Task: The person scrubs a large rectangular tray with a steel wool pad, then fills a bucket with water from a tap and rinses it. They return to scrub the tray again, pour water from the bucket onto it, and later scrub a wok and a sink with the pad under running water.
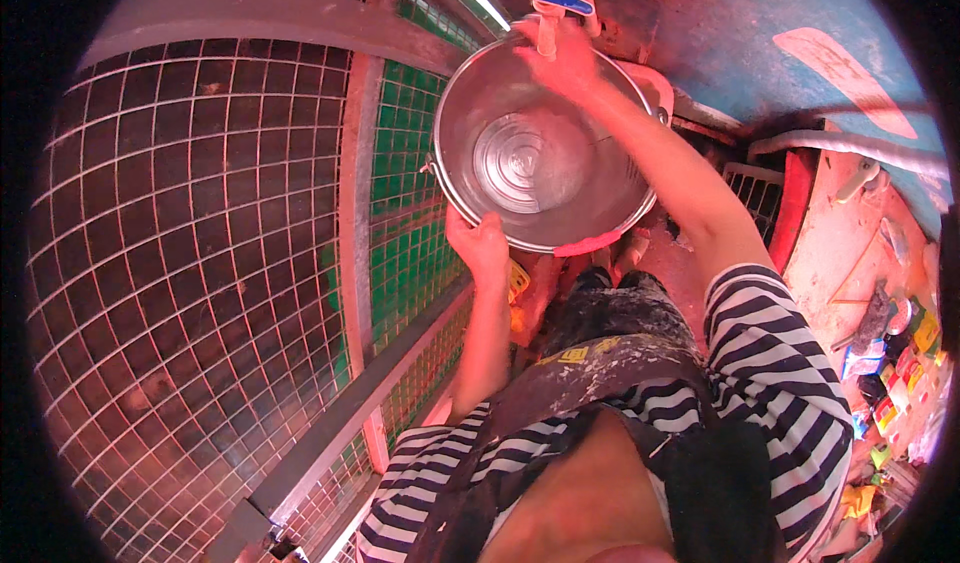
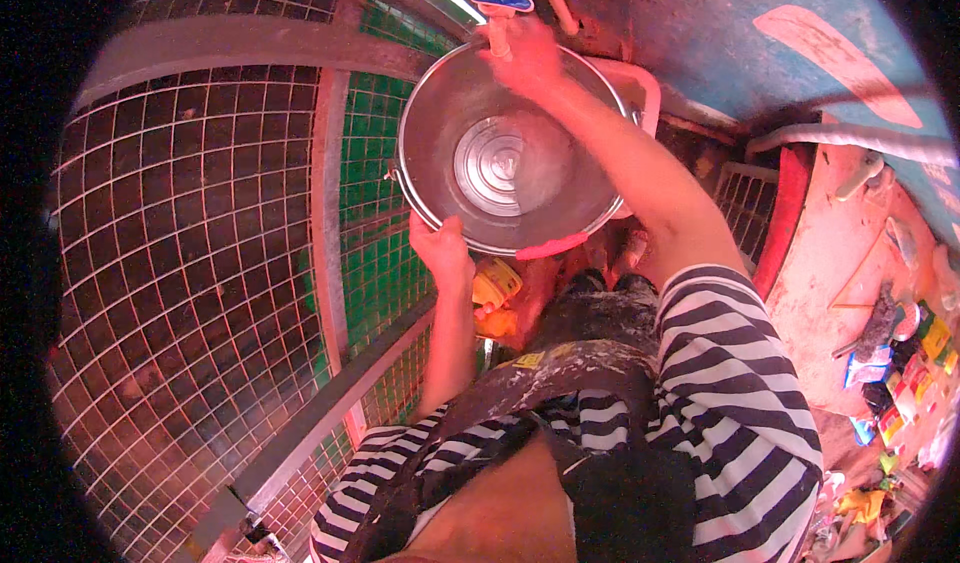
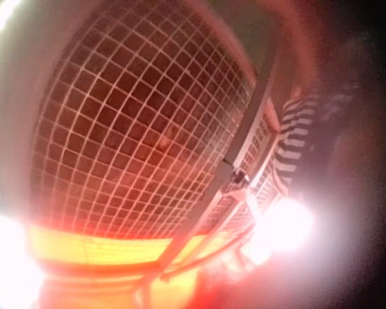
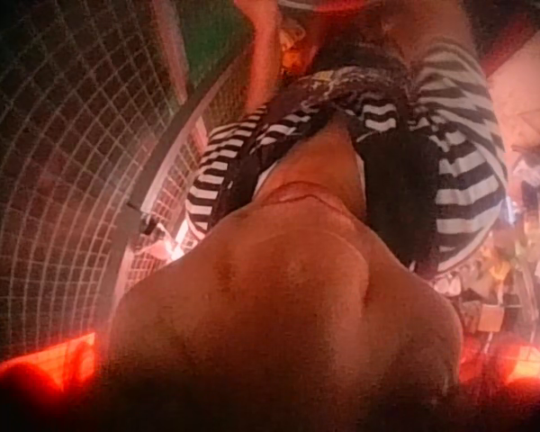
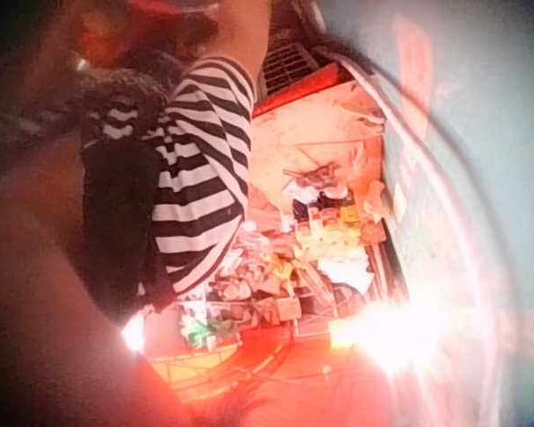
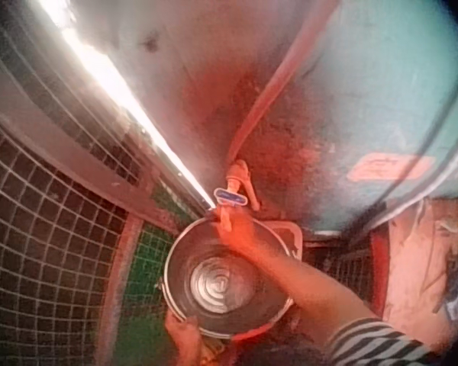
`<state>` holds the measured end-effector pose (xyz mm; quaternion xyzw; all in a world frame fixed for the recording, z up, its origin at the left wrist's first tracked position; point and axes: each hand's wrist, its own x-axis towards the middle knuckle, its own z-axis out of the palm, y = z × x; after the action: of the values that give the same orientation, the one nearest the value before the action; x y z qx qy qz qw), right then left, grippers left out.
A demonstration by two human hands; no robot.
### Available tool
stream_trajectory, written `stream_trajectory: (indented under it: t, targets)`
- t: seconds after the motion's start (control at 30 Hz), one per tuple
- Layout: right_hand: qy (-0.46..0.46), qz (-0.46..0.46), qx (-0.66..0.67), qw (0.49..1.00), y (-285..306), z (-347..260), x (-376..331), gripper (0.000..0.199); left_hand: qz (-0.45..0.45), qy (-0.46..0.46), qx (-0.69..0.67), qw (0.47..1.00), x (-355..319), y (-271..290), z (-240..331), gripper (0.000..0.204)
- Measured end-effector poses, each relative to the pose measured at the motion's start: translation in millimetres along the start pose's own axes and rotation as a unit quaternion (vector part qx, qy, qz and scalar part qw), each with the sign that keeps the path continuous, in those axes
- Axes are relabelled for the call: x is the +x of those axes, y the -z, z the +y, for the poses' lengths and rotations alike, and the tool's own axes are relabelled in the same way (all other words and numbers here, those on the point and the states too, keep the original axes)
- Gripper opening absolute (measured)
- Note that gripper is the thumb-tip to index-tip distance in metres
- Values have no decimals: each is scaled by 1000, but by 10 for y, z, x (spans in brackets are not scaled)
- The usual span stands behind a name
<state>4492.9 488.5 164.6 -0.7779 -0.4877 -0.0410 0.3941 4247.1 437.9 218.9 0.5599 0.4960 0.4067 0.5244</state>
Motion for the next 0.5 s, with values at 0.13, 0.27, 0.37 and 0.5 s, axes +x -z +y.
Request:
stream_trajectory:
  t: [0.13, 0.27, 0.37, 0.5]
  targets:
    - [26, 19, -99, 995, 277, 371, -357, 26, 29, -1, 16, 999, -13, 28, -16, 33]
    - [120, -98, 113, 981, 43, -93, -811, 23, 33, -14, 24, 999, -44, 59, 52, 35]
    - [301, -216, -125, 921, -677, 195, -757, 26, -2, -32, 3, 999, -107, 48, -53, 42]
    - [287, -271, -171, 903, -1213, 472, -1120, 30, 31, -23, -17, 999, -209, 5, -51, 37]
